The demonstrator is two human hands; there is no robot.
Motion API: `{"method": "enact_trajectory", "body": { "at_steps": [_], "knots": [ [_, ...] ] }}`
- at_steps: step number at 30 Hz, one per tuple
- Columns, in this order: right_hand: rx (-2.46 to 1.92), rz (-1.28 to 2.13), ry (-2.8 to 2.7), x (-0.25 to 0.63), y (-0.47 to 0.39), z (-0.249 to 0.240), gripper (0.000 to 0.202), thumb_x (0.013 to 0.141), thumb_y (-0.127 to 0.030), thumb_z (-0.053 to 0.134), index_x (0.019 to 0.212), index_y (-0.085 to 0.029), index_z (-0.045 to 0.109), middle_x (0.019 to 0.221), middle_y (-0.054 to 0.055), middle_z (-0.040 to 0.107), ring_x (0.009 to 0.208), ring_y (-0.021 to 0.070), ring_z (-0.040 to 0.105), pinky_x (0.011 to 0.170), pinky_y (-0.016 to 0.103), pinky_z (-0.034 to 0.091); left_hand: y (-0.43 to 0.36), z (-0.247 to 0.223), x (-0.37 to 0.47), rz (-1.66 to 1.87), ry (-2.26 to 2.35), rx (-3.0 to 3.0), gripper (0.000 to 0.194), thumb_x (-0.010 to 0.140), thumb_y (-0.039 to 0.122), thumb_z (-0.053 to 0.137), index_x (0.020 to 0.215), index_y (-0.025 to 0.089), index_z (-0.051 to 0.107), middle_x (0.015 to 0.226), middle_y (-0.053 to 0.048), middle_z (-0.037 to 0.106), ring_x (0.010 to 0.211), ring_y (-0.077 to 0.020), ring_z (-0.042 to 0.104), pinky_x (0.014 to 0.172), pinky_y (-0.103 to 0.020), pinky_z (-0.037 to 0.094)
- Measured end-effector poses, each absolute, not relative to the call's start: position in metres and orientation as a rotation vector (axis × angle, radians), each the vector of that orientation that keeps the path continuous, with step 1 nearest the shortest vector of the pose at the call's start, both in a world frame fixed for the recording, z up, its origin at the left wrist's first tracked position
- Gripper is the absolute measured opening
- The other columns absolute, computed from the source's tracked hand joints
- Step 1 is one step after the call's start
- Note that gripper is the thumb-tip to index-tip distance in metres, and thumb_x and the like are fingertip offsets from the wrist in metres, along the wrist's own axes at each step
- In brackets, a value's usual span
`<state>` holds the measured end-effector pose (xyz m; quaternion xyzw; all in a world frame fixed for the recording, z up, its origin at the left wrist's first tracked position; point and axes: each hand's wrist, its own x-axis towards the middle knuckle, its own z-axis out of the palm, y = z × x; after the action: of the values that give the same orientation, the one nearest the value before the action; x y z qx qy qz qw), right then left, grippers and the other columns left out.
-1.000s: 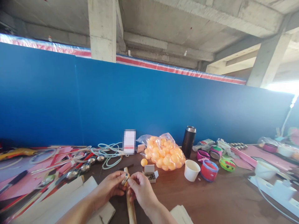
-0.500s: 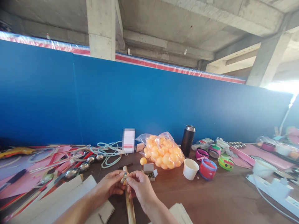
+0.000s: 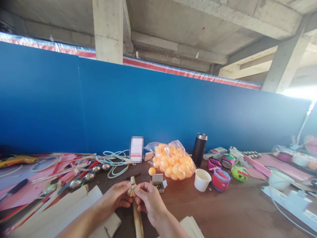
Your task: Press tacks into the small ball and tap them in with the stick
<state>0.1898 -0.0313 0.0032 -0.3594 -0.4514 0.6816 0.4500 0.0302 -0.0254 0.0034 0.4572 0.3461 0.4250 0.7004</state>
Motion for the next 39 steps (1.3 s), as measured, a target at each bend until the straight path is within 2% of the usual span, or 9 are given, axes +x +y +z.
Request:
{"method": "enact_trajectory", "body": {
  "at_steps": [26, 39],
  "knots": [
    [-0.793, 1.801, -1.09, 0.192, -0.0287, 0.003, 0.024, 0.067, -0.032, 0.069, 0.071, -0.015, 0.053, 0.06, -0.004, 0.052, 0.044, 0.0028, 0.038, 0.041, 0.014, 0.035, -0.0248, 0.006, 0.0309, 0.934, 0.817, 1.007, 0.037, 0.071, 0.047, 0.056, 0.082, 0.012, 0.059, 0.075, -0.007, 0.064, 0.06, -0.012, 0.06, 0.055, -0.024, 0.048],
    [-0.775, 1.788, -1.068, 0.1898, -0.0298, 0.0031, 0.023, 0.067, -0.031, 0.07, 0.07, -0.015, 0.054, 0.057, -0.005, 0.051, 0.046, 0.0035, 0.042, 0.047, 0.016, 0.043, -0.0233, 0.0037, 0.0299, 0.938, 0.818, 1.025, 0.035, 0.071, 0.046, 0.056, 0.082, 0.013, 0.058, 0.074, -0.006, 0.064, 0.062, -0.0129, 0.061, 0.06, -0.026, 0.048]
  ]
}}
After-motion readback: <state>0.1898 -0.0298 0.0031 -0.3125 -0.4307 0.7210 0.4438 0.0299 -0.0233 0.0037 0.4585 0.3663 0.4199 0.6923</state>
